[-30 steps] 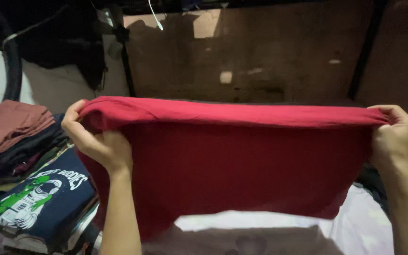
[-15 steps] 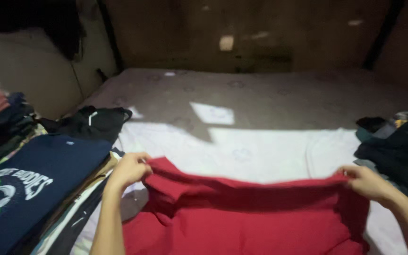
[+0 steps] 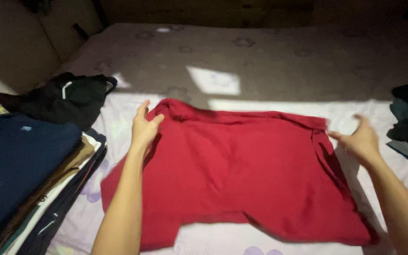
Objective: The person folds several t-shirts one by one on a bed. They smooth each shirt, fold the sides and bottom, then place the folded shirt on a growing stack to the left.
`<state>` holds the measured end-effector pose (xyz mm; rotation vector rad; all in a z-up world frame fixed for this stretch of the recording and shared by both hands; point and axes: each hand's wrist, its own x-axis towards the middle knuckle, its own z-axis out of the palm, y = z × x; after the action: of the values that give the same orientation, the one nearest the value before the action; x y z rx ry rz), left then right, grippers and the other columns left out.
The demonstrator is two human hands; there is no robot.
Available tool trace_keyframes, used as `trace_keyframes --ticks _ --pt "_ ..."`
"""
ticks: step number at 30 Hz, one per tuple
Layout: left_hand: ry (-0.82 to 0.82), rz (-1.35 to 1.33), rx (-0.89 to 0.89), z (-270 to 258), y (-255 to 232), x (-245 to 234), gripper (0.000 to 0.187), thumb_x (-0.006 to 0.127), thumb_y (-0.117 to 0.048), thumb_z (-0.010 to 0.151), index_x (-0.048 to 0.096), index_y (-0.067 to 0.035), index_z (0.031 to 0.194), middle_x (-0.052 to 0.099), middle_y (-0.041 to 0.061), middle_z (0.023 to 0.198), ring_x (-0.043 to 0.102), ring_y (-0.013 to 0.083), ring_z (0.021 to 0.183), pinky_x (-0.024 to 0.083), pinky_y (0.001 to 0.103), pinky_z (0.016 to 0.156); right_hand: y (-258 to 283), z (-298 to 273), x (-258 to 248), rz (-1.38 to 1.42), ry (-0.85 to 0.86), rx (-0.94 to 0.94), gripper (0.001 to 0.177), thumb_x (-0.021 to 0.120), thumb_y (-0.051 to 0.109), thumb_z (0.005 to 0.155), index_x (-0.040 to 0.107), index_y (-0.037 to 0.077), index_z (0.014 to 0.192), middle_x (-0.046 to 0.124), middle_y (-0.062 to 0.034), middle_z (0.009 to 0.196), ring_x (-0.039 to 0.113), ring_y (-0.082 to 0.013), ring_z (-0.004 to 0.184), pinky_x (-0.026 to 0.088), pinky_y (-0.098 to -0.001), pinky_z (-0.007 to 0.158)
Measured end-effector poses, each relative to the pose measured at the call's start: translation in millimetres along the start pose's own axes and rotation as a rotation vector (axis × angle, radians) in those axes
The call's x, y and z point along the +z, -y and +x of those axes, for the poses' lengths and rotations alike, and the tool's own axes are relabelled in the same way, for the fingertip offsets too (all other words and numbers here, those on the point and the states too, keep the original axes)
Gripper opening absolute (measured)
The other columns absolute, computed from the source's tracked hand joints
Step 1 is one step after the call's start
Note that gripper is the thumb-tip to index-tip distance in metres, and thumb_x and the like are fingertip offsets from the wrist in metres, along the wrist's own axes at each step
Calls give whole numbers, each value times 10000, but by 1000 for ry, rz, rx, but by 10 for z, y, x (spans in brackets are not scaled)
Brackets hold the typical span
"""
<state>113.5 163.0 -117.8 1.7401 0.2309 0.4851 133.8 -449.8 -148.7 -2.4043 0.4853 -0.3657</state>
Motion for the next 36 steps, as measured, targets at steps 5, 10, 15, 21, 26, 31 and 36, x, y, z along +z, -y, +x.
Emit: trace_keyframes --ticks 5,10,15,21,26,31,36 --pt "45 609 49 -340 374 -425 521 727 -335 872 683 -119 1344 711 213 1288 681 349 1176 512 405 1047 -303 -557 25 -338 83 -239 903 787 618 759 608 40 1428 762 -249 1000 733 -387 956 576 -480 878" --pt "-46 862 307 -894 287 -910 607 785 -354 805 668 19 1270 684 248 1253 616 403 1204 470 465 1041 -359 -1028 -299 -452 385 139 846 745 687 793 666 49 1343 801 -243 986 808 -367 914 661 -457 864" --pt "93 1120 -321 -1527 -103 -1350 731 814 -532 823 639 4 1288 630 261 1325 594 397 1256 474 509 1016 -562 -1449 -467 -517 658 65 713 736 644 769 836 61 1166 812 -146 1017 778 -262 954 613 -338 907" --pt "231 397 -262 -2019 52 -1587 622 805 -384 766 668 -2 1238 766 240 1174 750 349 1099 556 464 974 -786 -1648 -487 440 210 105 486 724 420 945 686 -36 1111 700 -213 897 651 -276 820 528 -385 678" --pt "96 -486 -268 -2044 156 -1757 620 821 -225 802 556 95 1262 739 239 1076 741 321 947 612 461 832 -896 -1609 -735 704 160 173 386 763 332 911 614 77 1160 656 -117 842 610 -255 678 459 -363 496" --pt "47 316 -398 -2264 -37 -1945 596 825 -316 874 643 53 1305 717 251 899 642 282 787 495 392 673 -1239 -1612 -870 -108 211 45 521 818 457 888 753 23 1169 760 -275 850 740 -443 729 515 -458 606" --pt "414 333 -345 -2513 -131 -1950 876 884 -178 751 386 -77 1464 759 100 858 717 166 712 568 300 613 -1261 -1746 -878 -402 288 103 688 754 686 756 758 121 1150 804 -150 1014 767 -314 940 640 -422 823"
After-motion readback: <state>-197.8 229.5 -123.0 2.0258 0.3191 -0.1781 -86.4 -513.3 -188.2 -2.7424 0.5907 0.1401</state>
